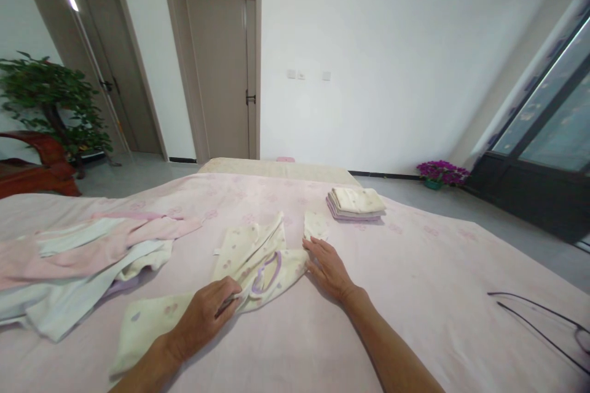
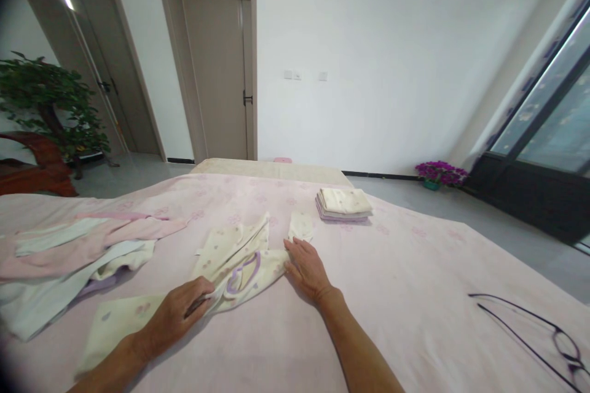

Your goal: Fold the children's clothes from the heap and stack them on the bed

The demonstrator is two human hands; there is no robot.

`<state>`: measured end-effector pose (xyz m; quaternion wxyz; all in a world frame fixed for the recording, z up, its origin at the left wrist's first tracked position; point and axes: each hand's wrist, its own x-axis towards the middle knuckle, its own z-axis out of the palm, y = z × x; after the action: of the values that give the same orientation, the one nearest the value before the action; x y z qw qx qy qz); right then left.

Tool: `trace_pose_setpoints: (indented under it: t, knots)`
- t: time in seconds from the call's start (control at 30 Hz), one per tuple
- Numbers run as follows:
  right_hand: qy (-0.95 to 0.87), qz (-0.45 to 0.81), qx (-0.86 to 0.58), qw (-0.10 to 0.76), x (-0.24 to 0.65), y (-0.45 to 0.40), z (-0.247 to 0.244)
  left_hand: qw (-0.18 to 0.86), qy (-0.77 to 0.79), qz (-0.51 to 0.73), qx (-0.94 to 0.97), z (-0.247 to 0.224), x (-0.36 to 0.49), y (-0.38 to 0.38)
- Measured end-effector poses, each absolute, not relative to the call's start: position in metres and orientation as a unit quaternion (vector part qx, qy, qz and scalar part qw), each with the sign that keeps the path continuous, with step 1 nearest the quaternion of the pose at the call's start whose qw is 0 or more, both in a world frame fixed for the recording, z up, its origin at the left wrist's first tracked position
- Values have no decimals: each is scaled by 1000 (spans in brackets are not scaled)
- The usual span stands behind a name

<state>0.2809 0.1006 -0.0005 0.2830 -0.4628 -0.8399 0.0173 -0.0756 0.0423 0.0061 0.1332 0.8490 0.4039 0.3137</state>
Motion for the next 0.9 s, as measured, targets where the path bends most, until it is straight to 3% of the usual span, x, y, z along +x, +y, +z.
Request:
trace_pose_setpoints:
  t: [0.13,0.47,0.63,0.7,0.83,0.9]
  knots:
    - [-825,27,-486,288,277,98,5,128,350,300,878,8,-80,36]
    - [-891,44,-424,155,283,79,52,37,411,254,875,2,-135,28]
    - [-885,65,-458,58,291,83,61,128,507,265,810,25,-139,40]
    - [-866,62,-481,119,298,87,71,166,553,282,766,45,-137,49]
    - [-769,71,-506,383,312,100,106,169,607,366,684,97,-129,72]
    - [-718,124,-513,454,315,103,129,180,584,385,692,127,-120,80]
